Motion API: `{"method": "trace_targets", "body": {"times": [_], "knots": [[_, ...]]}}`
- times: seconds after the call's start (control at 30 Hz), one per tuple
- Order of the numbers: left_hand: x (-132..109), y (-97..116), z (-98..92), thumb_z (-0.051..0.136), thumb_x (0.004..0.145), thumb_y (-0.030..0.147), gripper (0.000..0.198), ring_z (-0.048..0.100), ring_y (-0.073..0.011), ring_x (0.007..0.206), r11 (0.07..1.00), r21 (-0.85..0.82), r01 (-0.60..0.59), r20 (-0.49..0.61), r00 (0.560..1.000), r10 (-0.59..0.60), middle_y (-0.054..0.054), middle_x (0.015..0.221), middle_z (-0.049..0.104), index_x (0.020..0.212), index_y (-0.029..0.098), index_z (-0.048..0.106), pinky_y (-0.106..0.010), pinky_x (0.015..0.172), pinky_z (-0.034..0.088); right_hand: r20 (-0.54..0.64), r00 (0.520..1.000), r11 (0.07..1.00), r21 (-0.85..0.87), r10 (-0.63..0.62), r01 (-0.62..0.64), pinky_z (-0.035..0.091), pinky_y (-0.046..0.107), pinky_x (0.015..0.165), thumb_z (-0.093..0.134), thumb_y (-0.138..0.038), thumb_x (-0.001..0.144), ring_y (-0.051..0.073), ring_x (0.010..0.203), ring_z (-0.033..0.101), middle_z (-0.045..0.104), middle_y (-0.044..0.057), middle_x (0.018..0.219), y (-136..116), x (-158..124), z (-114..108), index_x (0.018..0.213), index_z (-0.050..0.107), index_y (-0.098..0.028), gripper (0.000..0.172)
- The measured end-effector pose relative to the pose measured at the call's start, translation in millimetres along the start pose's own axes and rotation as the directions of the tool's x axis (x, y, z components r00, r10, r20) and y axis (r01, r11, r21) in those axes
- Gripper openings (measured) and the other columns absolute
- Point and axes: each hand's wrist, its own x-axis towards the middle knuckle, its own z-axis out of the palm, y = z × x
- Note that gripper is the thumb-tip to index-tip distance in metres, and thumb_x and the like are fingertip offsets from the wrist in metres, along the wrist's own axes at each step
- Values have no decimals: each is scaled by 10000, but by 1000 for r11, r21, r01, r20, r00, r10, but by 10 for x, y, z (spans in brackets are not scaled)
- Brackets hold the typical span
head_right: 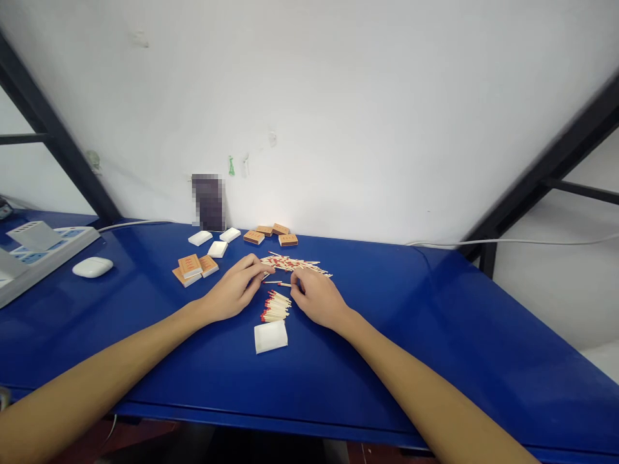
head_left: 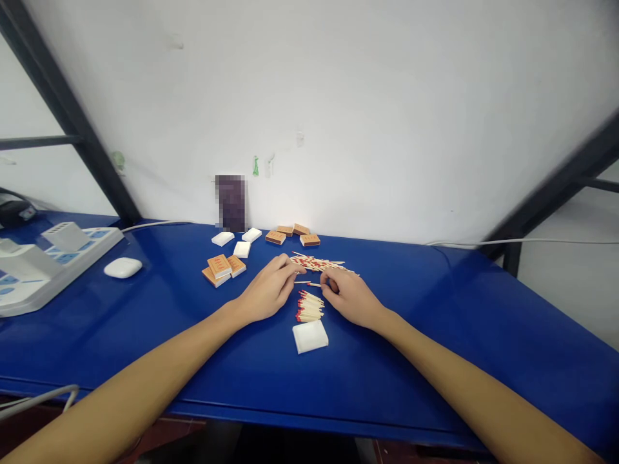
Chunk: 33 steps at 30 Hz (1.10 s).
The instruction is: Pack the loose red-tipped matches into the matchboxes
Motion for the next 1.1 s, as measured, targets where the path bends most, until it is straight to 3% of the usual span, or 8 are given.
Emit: {"method": "trace_targets", "body": {"times": [0.2, 0.27, 0.37, 0.73, 1.1], "knots": [[10, 12, 14, 422, 962, 184, 129, 544, -148, 780, 995, -95, 32, -43, 998, -36, -26, 883, 551, 1014, 185, 540, -276, 728, 460, 3, 1000, 1000, -3, -7, 7, 289, 256, 590, 482, -145, 840, 129, 585, 419, 505, -31, 657, 3, 0, 3, 777, 508, -199, 87], [22, 19, 19, 481, 928, 182, 39, 528, -130, 718, 990, -135, 35, -93, 995, -47, 2, 814, 547, 923, 189, 519, -256, 677, 447, 2, 1000, 1000, -1, -6, 6, 288, 257, 587, 483, -150, 838, 129, 585, 419, 507, -29, 660, 6, 0, 4, 779, 509, -198, 81], [38, 29, 20, 522, 887, 153, 56, 542, -123, 726, 988, -153, 15, -180, 983, -42, 13, 788, 560, 847, 190, 507, -254, 691, 453, 1, 1000, 1000, 2, -2, 2, 288, 259, 583, 482, -157, 839, 130, 582, 419, 506, -28, 659, 12, 0, 6, 783, 512, -198, 76], [26, 15, 26, 538, 915, 149, 150, 635, -134, 802, 991, -112, -66, -275, 961, 33, -28, 899, 666, 1038, 190, 613, -271, 741, 531, 4, 1000, 1000, -2, 4, -4, 291, 255, 580, 482, -158, 849, 129, 585, 424, 503, -32, 659, -5, -4, -2, 783, 509, -203, 84], [19, -14, 22, 438, 963, 135, 229, 615, -157, 903, 991, -109, -77, -206, 977, 54, -59, 990, 630, 1088, 201, 618, -307, 800, 523, 18, 1000, 1000, 2, 9, -9, 288, 255, 576, 493, -155, 837, 129, 577, 422, 503, -34, 650, -1, 2, -5, 780, 516, -205, 79]]}}
